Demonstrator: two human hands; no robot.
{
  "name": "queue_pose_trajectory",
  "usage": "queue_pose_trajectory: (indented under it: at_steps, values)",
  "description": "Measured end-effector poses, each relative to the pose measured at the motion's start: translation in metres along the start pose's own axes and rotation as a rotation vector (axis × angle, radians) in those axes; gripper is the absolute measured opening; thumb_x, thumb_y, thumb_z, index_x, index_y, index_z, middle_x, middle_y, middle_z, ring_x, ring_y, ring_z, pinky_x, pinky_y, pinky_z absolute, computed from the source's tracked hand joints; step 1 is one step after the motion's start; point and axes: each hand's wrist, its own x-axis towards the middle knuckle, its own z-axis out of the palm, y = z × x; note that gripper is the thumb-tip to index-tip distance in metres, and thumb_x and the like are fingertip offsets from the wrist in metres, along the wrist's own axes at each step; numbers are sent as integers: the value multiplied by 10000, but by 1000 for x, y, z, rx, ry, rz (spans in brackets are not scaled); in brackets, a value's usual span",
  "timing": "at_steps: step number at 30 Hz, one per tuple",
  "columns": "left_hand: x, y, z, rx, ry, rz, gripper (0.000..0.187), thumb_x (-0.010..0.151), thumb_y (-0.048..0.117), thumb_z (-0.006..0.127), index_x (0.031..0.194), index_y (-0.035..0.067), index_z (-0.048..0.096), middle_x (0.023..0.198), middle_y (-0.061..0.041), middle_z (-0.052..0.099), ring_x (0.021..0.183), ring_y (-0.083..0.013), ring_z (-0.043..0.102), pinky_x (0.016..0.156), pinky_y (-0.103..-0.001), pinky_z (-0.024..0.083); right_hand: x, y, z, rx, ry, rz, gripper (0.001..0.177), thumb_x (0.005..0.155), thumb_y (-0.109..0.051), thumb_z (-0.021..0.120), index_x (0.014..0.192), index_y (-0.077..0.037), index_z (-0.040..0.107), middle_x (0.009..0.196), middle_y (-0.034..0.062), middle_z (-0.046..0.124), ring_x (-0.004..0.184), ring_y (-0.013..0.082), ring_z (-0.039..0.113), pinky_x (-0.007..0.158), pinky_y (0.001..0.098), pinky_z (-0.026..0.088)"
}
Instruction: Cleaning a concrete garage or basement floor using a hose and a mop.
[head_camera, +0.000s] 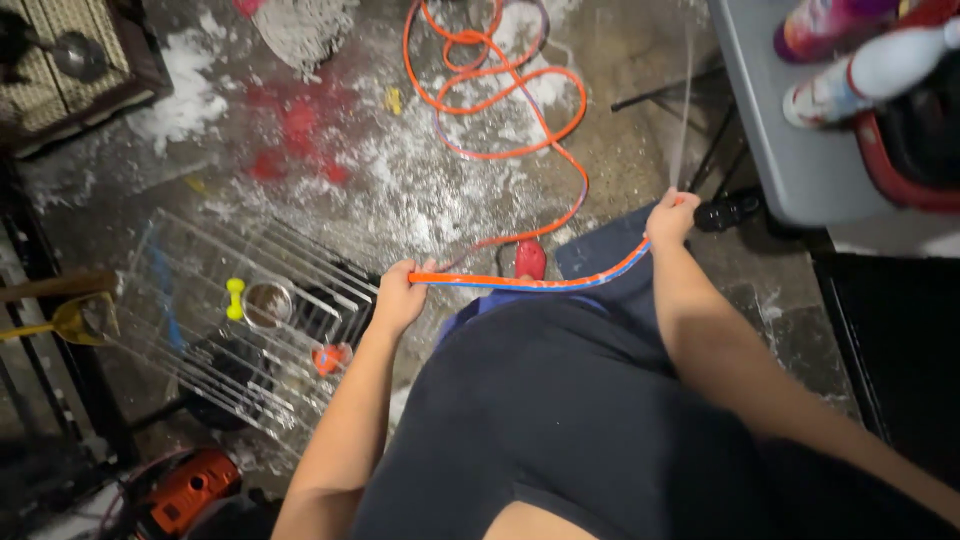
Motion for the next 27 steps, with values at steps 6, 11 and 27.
queue_pose_trajectory:
  at_steps: [6, 11, 27]
  values:
    - [92, 5, -31, -104, 50, -155, 460, 1004, 348, 693, 710, 21, 559, 621, -163, 557, 588, -281, 508, 599, -397, 462, -19, -108, 14, 190, -206, 181, 280, 1079, -325, 563, 1137, -58, 499, 796, 117, 628, 514, 253, 610, 433, 412, 498]
    - [210, -59, -98, -10, 376, 159, 416, 874, 342, 865, 685, 78, 605, 655, -99, 600, 603, -204, 548, 606, -354, 478, -67, -138, 35, 69, -349, 373, 296, 1028, -316, 586, 1108, -39, 521, 744, 125, 625, 458, 237, 589, 393, 409, 494]
    - [572, -141, -425, -263, 619, 751, 356, 1109, 45, 768, 839, -19, 546, 846, -65, 566, 826, -185, 536, 766, -382, 474, -62, -197, 39, 80, -29, 537, 386, 1113, -357, 559, 1012, 7, 637, 858, 212, 643, 638, 341, 619, 561, 504, 486]
